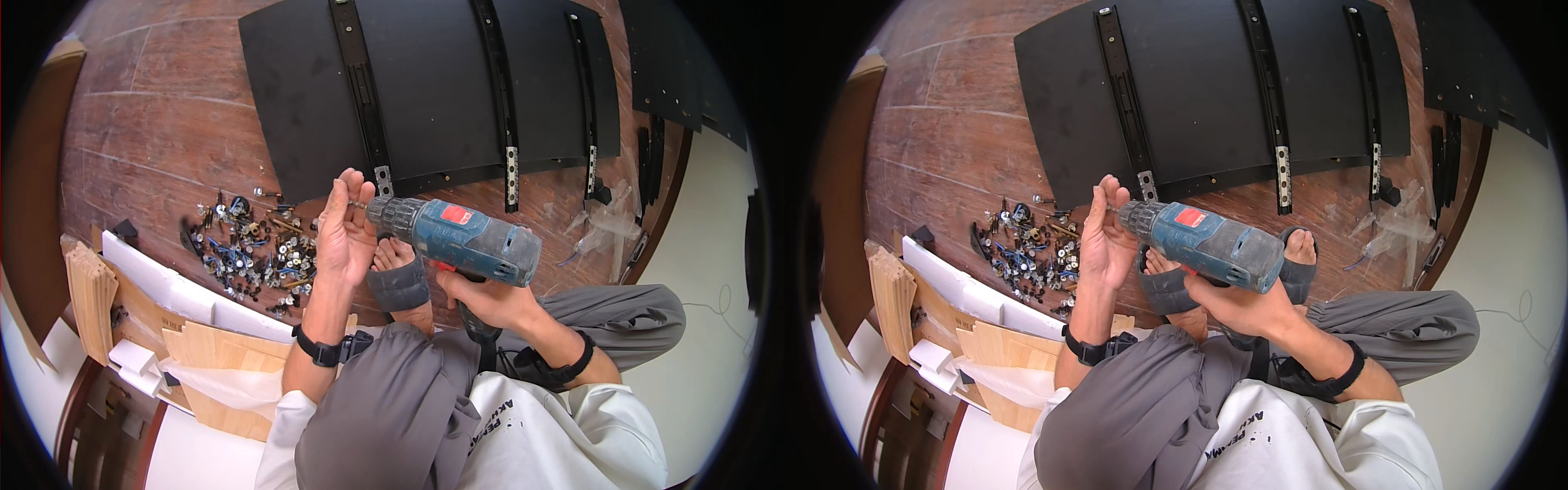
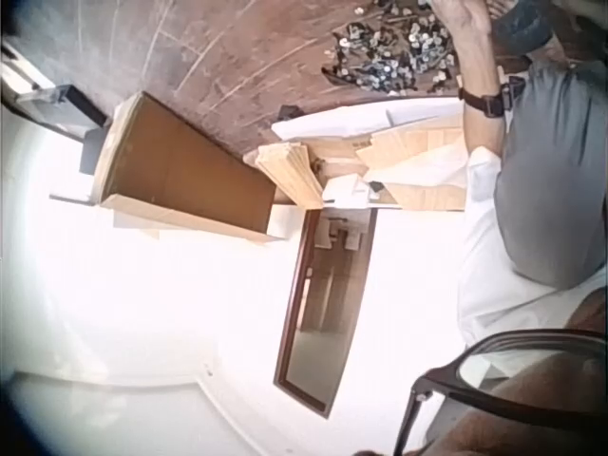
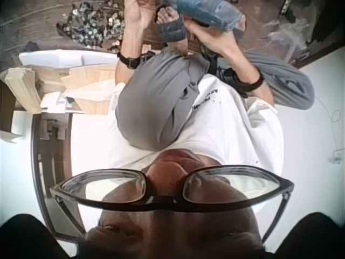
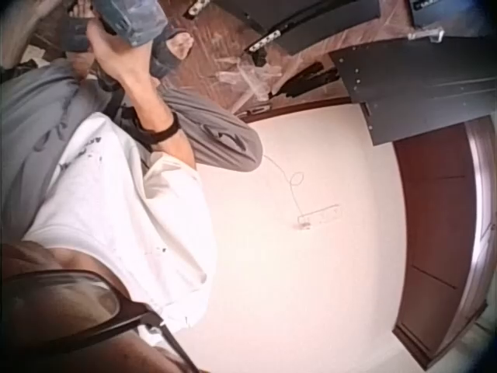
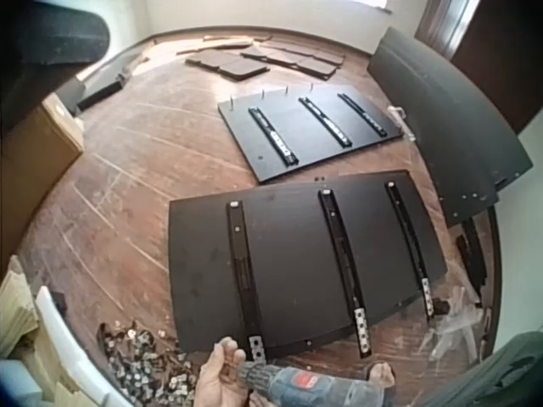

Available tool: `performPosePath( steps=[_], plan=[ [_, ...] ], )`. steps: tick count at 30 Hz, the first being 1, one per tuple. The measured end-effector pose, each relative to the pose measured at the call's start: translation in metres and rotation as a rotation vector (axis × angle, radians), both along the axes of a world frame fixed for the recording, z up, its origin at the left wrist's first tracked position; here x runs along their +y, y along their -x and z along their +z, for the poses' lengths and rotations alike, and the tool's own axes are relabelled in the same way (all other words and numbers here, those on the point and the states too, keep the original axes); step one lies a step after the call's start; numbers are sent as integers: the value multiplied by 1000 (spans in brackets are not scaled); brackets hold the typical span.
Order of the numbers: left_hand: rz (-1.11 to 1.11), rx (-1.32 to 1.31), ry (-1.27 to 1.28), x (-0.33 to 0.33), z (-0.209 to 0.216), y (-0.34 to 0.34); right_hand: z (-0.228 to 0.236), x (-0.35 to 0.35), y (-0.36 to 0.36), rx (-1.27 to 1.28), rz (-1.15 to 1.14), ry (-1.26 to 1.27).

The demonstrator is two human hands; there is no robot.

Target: Assembling black furniture components using a power drill to attach metal drawer slides.

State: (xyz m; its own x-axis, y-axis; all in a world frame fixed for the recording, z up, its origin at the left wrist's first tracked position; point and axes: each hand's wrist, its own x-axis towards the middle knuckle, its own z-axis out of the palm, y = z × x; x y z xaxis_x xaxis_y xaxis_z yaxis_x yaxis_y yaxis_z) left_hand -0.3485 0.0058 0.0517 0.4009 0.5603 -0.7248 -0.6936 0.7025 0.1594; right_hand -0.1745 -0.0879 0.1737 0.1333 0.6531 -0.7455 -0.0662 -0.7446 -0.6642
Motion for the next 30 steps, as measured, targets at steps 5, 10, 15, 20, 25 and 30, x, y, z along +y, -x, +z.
performPosePath(
  steps=[5,10,15,20,25,30],
  plan=[
    [-53,40,-9,5,3,-11,3,6,-1,-531,343,-410],
    [-387,705,-476,18,-14,1,15,17,-13,-618,544,-431],
    [-987,1584,-1020,22,2,-30,5,28,-12,-675,447,-427],
    [-1044,1698,-1035,28,-2,-38,-2,34,-9,-640,422,-404],
    [-1067,1678,-1055,29,-4,-38,-9,36,-12,-599,436,-378],
    [-1073,1719,-1072,29,-6,-40,-9,40,-14,-631,468,-365]
  ],
)
